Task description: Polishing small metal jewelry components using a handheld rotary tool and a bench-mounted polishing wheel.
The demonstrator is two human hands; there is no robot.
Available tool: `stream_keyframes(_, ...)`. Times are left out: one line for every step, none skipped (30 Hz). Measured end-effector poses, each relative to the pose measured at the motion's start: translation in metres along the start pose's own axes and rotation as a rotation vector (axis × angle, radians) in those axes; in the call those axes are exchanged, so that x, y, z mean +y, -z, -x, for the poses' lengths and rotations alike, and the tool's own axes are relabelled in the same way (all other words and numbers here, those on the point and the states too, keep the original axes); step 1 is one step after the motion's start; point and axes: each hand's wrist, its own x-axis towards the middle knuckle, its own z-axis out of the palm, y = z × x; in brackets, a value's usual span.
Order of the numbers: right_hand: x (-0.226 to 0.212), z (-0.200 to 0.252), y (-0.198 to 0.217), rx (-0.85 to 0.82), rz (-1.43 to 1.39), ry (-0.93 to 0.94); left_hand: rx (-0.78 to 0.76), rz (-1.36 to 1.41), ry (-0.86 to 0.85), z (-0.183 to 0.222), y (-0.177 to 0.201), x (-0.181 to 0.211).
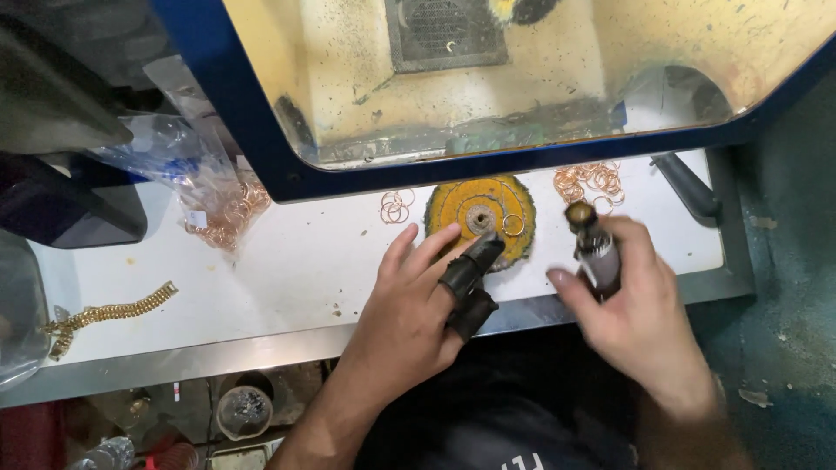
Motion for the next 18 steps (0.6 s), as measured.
stream_keyframes(0.009,0.012,0.001,-0.05,-0.028,0.063,0.016,0.004,0.006,0.0,-0.001,-0.001)
stream_keyframes(0.014,0.029,-0.012,-0.048,-0.027,0.063,0.017,0.004,0.004,-0.003,0.002,0.001)
stream_keyframes(0.019,0.045,-0.024,-0.222,-0.27,0.22,0.002,0.047,0.058,-0.005,0.005,0.002)
stream_keyframes(0.024,0.062,-0.037,-0.397,-0.512,0.374,-0.014,0.091,0.112,-0.007,0.008,0.003)
stream_keyframes(0.027,0.073,-0.063,-0.4,-0.515,0.373,-0.015,0.09,0.115,-0.009,0.009,0.003)
stream_keyframes(0.031,0.084,-0.088,-0.536,-0.418,0.373,-0.018,0.089,0.113,-0.011,0.009,0.004)
stream_keyframes(0.034,0.097,-0.114,-0.67,-0.323,0.37,-0.026,0.089,0.109,-0.013,0.01,0.004)
stream_keyframes(0.041,0.103,-0.141,-0.67,-0.327,0.367,-0.031,0.09,0.111,-0.012,0.008,0.004)
stream_keyframes(0.047,0.108,-0.168,-0.696,-0.197,0.418,-0.036,0.082,0.11,-0.012,0.007,0.004)
stream_keyframes(0.052,0.113,-0.195,-0.72,-0.065,0.467,-0.041,0.074,0.109,-0.012,0.006,0.004)
stream_keyframes(0.045,0.109,-0.199,-0.72,-0.073,0.467,-0.046,0.071,0.112,-0.01,0.002,0.003)
stream_keyframes(0.037,0.105,-0.202,-0.716,-0.109,0.507,-0.017,0.072,0.117,-0.008,-0.001,0.002)
stream_keyframes(0.028,0.1,-0.206,-0.71,-0.142,0.547,0.016,0.074,0.118,-0.006,-0.004,0.001)
stream_keyframes(0.019,0.09,-0.202,-0.708,-0.146,0.548,0.013,0.071,0.118,-0.006,-0.003,0.002)
stream_keyframes(0.01,0.078,-0.197,-0.698,-0.188,0.611,0.011,0.088,0.127,-0.007,-0.001,0.003)
stream_keyframes(0.002,0.066,-0.193,-0.686,-0.23,0.674,0.008,0.105,0.136,-0.009,0.001,0.003)
stream_keyframes(-0.012,0.059,-0.161,-0.69,-0.229,0.677,0.012,0.105,0.139,-0.01,0.002,0.004)
stream_keyframes(-0.026,0.051,-0.13,-0.417,-0.269,0.809,0.004,0.114,0.144,-0.01,0.003,0.003)
